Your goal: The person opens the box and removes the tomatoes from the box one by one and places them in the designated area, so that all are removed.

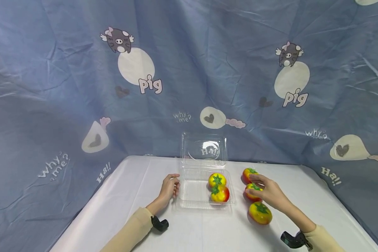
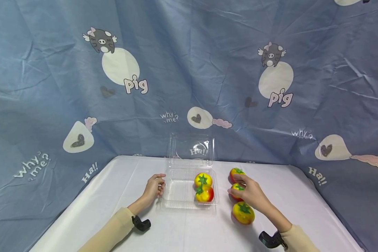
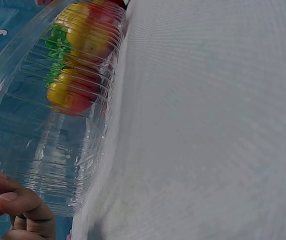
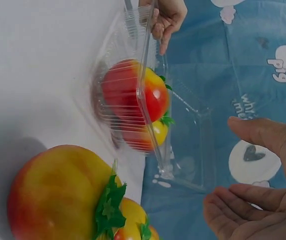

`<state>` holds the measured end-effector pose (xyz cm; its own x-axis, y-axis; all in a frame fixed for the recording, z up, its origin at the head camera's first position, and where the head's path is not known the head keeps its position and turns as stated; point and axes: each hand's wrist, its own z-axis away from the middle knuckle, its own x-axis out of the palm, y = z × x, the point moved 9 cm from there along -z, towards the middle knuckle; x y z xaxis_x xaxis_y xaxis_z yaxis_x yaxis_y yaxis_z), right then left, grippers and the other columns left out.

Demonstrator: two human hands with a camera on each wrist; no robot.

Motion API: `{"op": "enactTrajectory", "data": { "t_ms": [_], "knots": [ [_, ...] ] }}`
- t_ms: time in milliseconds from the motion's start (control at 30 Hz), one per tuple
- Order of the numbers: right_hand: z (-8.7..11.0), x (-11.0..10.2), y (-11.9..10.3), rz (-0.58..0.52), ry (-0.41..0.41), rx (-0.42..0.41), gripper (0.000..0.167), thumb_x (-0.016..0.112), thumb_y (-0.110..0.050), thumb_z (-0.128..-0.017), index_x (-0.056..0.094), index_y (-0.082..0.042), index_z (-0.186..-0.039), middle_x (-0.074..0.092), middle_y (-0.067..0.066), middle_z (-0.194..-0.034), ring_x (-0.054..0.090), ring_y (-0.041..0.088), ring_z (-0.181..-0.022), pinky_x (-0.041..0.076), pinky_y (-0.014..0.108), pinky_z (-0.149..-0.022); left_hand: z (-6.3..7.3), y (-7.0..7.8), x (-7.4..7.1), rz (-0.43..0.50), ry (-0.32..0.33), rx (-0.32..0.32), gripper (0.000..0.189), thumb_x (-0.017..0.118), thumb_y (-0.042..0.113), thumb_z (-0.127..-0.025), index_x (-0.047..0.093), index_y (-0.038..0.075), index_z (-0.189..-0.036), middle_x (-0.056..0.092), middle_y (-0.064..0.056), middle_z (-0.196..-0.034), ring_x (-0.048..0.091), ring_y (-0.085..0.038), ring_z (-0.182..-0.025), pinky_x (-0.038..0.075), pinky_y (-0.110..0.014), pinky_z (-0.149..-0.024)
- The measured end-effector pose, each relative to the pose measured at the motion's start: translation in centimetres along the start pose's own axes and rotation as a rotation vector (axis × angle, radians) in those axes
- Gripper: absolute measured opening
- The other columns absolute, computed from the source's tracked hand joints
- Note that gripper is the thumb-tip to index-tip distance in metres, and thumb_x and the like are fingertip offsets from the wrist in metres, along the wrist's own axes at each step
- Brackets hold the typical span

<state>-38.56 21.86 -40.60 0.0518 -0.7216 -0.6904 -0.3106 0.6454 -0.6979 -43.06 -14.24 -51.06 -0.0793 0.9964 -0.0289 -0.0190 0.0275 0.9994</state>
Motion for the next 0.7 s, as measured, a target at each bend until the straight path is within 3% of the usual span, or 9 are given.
{"op": "enactTrajectory", "data": {
  "t_ms": [333, 700],
  "knots": [
    [-1.1, 1.0, 0.1, -0.016, -0.026, 0.011, 0.070, 0.078, -0.033, -0.079, 0.052, 0.007, -0.130, 0.057, 0.024, -0.130, 0.057, 0.042, -0.118, 0.050, 0.047, -0.094, 0.5, 0.6, 0.1, 0.015, -0.013, 0.008, 0.042, 0.040, 0.011, -0.092, 0.044, -0.007, -0.130, 0.046, -0.001, -0.061, 0.041, -0.010, -0.041, 0.035, -0.023, -0.037],
    [-2.0, 3.4, -1.0, -0.044, -0.064, -0.038, 0.059, 0.080, -0.026, -0.077, 0.058, 0.000, -0.126, 0.062, 0.017, -0.124, 0.059, 0.039, -0.116, 0.050, 0.047, -0.095, 0.0, 0.0, 0.0, 0.022, -0.009, -0.002, 0.044, 0.041, 0.012, -0.090, 0.044, -0.006, -0.130, 0.046, -0.001, -0.062, 0.041, -0.010, -0.041, 0.034, -0.023, -0.036]
  ]
}}
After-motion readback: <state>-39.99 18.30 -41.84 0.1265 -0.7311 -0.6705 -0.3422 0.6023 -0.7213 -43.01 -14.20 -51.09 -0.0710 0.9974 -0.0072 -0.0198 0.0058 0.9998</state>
